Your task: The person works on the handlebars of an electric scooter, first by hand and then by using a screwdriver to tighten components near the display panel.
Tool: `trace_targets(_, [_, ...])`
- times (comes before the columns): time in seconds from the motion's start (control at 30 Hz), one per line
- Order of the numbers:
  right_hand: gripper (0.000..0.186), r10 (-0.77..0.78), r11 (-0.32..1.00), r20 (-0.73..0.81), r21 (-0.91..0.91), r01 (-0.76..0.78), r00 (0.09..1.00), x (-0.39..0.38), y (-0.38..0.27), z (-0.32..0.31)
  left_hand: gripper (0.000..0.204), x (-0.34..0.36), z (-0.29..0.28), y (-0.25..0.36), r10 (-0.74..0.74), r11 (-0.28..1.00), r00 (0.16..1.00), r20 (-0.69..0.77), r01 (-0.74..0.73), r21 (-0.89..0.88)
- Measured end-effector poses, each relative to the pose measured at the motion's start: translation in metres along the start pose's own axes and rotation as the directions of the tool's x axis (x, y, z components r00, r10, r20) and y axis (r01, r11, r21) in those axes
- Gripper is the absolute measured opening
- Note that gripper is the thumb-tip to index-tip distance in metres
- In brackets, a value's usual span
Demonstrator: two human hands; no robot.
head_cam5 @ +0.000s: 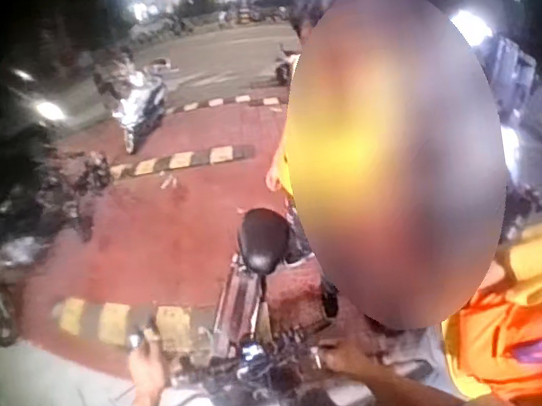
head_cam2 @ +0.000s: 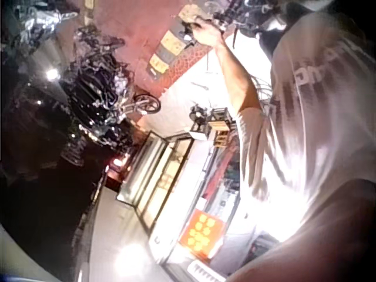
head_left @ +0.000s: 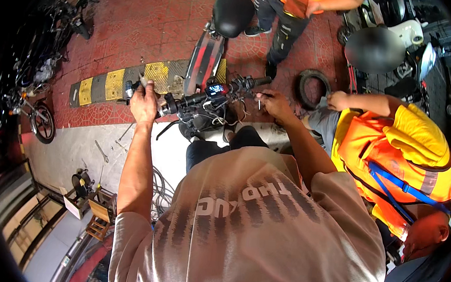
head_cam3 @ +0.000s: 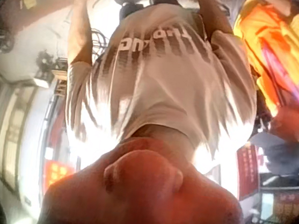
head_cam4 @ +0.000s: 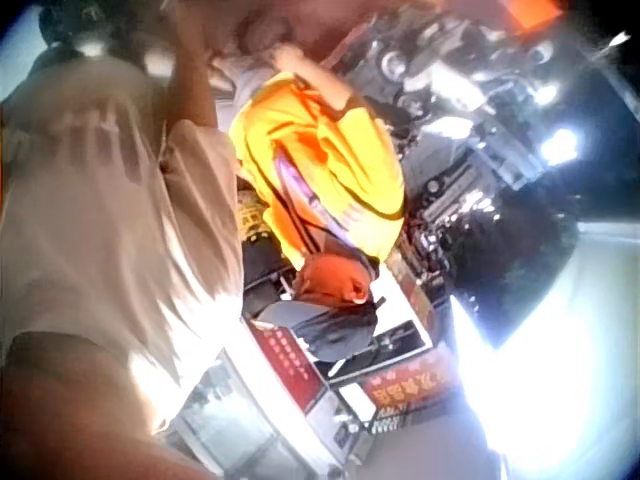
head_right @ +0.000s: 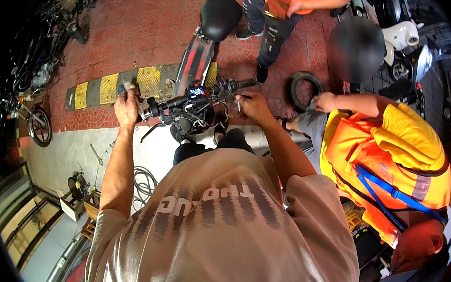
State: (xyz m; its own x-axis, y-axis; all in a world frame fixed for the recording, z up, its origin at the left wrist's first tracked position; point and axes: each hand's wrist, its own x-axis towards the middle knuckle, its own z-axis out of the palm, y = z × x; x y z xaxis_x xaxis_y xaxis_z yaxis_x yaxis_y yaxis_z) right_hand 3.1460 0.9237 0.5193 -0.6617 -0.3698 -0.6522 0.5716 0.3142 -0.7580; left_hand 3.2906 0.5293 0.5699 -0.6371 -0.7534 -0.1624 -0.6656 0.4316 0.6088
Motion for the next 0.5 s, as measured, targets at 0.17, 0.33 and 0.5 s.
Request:
trace_targets(0.17, [0.028,0.103,0.995,-0.021,-0.013,-0.103,0.995,0.000,0.007,0.004,0.055,0.001,0.010,0.006,0.025,0.997,1.000,0.016,-0.026,0.074])
trace_targets(0.33, [0.030,0.094,0.994,-0.056,0.067,-0.090,0.994,0.020,0.030,0.013,0.057,-0.007,0.005,0.010,0.028,0.993,1.000,-0.006,-0.027,0.117])
trace_targets(0.5, [0.031,0.183,0.972,-0.063,0.161,-0.171,0.981,0.041,0.040,0.000,0.059,-0.004,0.002,0.018,0.046,0.986,0.999,0.004,-0.046,0.161])
